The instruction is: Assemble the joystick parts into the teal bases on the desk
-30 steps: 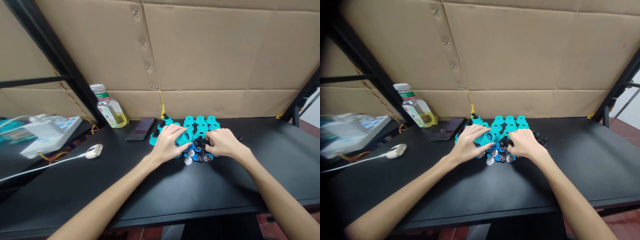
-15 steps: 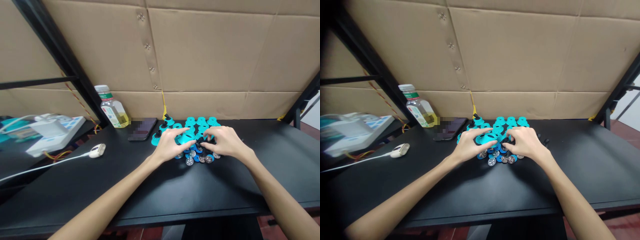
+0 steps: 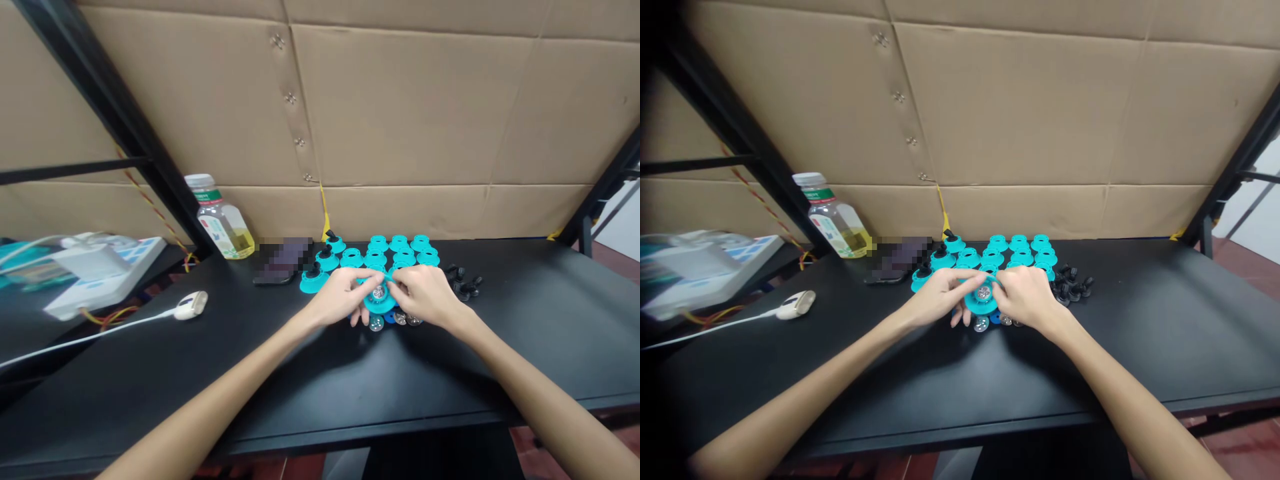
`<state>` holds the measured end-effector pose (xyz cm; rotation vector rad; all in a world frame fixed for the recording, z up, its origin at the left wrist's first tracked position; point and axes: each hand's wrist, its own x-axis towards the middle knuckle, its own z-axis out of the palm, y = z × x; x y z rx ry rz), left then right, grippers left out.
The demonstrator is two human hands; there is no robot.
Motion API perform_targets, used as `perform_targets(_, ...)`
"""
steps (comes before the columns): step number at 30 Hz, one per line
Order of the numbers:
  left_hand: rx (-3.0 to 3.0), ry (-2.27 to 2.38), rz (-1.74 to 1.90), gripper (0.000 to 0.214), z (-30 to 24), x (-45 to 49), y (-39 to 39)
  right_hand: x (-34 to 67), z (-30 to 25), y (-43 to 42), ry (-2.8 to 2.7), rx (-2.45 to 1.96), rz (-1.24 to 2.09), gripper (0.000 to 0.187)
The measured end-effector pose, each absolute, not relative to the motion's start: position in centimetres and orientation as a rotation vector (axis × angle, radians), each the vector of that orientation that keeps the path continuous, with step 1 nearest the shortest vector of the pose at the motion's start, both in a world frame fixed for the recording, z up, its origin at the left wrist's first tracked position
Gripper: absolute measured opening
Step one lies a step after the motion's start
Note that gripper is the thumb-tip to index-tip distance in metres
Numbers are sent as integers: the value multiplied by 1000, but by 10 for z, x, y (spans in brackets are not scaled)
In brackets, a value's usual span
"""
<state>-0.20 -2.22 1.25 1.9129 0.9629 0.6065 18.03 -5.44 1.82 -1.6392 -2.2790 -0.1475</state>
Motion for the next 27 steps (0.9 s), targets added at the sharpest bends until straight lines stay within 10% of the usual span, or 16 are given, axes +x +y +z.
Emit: perform_targets(27,1845,1009,637,31,-2,-1,-13,172,12,-58,-2337,-1668,-174,31)
